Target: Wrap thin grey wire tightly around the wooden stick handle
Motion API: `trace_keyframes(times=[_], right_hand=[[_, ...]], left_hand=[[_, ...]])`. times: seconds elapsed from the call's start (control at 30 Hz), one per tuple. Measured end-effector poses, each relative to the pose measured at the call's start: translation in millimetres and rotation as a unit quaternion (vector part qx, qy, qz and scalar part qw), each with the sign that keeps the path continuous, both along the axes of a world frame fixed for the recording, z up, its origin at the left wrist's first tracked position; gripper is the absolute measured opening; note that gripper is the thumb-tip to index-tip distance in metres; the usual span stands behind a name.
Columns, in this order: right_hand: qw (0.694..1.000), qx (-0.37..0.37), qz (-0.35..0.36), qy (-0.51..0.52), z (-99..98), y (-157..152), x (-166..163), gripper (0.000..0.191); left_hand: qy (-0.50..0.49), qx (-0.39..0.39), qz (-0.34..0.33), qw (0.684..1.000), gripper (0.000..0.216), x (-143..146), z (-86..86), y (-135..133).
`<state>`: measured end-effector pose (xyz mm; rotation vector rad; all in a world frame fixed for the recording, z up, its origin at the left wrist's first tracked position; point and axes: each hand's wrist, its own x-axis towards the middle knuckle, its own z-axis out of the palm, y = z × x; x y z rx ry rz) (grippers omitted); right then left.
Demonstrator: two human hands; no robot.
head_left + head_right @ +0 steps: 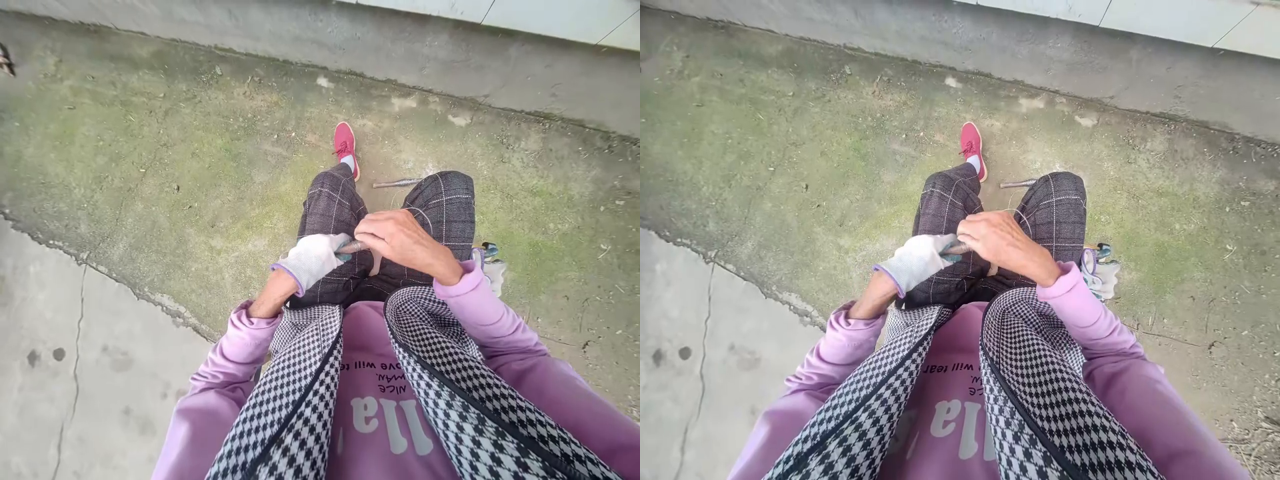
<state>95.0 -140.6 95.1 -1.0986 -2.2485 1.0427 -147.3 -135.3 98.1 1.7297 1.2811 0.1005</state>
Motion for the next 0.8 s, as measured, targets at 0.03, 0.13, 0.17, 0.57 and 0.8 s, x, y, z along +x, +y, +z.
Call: trace_keyframes(times=[0.03,0.13,0.17,0.57,0.8], right_hand=[[0.999,-0.042,0.0,0.019,-4.0,9,4,0.025],[0.977,-0.178,-0.017,0.119,-27.4,24,9,0.022],[0.966,-0.205,-0.036,0.153,-35.4,23,8,0.025],[0.992,0.06,-0.067,0.084,18.1,-2,-3,0.025],[0.995,0.088,-0.022,0.032,36.3,19,7,0.028]], left_hand=[[-0.025,-0.022,0.007,0.999,0.015,0,1.1,-3],[-0.106,-0.069,0.051,0.991,0.02,-2,13.7,-6],[-0.124,-0.079,0.069,0.987,0.022,-3,18.7,-4],[-0.088,-0.007,0.213,0.973,0.03,3,5.8,16],[-0.093,-0.048,0.134,0.985,0.031,-1,1.4,14]])
